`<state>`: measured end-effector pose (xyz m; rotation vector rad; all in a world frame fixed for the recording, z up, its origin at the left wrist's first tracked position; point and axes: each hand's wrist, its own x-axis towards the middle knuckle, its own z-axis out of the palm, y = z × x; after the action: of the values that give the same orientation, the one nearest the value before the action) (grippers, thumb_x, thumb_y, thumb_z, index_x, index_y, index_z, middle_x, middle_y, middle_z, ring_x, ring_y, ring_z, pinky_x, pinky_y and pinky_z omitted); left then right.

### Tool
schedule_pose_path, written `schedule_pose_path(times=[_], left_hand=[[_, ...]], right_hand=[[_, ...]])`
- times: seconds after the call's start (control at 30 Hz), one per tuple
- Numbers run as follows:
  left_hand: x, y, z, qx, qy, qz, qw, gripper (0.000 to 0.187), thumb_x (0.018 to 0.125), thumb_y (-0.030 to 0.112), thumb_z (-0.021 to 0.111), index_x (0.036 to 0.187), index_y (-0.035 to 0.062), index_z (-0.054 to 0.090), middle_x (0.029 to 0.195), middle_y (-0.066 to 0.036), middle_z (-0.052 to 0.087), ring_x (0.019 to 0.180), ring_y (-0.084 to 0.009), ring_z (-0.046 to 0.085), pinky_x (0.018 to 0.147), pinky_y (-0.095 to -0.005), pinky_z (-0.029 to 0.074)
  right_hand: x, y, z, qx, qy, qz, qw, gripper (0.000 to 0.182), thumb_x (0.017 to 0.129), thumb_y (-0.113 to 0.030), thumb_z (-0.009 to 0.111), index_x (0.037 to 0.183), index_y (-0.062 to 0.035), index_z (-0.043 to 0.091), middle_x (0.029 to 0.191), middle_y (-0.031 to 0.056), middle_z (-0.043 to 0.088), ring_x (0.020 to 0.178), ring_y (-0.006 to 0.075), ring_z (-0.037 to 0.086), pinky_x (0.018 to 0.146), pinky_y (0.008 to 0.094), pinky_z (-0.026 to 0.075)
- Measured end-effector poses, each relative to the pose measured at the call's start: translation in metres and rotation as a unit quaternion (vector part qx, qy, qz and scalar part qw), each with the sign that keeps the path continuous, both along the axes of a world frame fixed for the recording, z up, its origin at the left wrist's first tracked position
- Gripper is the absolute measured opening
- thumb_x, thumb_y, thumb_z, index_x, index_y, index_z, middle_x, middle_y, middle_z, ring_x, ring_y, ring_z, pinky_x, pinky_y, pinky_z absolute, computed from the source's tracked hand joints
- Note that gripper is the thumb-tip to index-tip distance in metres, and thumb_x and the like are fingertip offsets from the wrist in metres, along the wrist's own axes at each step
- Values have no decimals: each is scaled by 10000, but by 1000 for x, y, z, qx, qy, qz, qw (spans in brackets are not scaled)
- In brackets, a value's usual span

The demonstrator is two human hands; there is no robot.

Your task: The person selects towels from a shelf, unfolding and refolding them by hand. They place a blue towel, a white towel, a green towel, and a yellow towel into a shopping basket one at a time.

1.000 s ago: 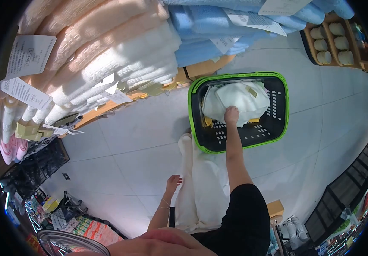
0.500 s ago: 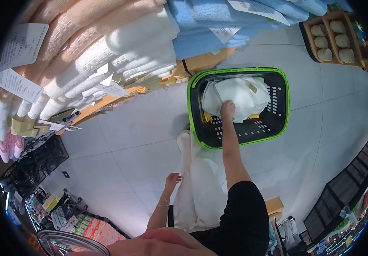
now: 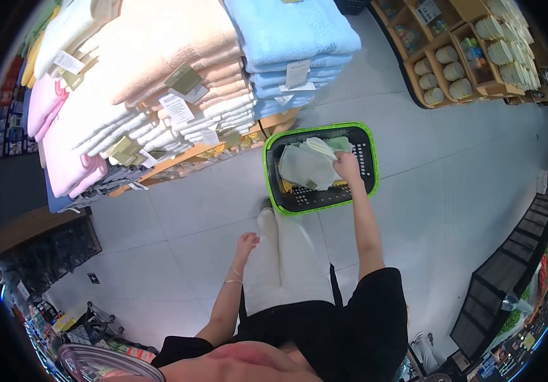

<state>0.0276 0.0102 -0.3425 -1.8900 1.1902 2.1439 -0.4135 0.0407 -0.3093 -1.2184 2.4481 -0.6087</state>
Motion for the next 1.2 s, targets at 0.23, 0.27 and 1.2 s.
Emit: schedule_pose_path(times=[0.23,0.27,1.2], left_hand=[[-105,-74,240,-385,206,-151,887,734,666,275,745,1244,7,380,1267,-175,423,1204,-270,386,992,-360,313],[-111,-80,273,-428,218,-178,859,774,646,270,756,1260,15,360,1289,-180,398,1222,-280,365,1004,-368,299],[-77,-48,316,-64,748,179,636,586,812,274,540,1309,36,342,1300,-120,424,1152,-268,449,965,-383,367]], right_hand=[[36,30,277,-99,-383,77,915,158,546,-44,492,656,30,578,544,15,491,519,95,423,488,246,347],[40,35,302,-141,-426,84,890,166,539,-40,490,660,31,579,549,18,499,515,103,422,486,253,346],[31,-104,384,-224,-868,233,376,521,626,-93,376,1098,101,480,1070,249,559,931,348,581,858,414,473]])
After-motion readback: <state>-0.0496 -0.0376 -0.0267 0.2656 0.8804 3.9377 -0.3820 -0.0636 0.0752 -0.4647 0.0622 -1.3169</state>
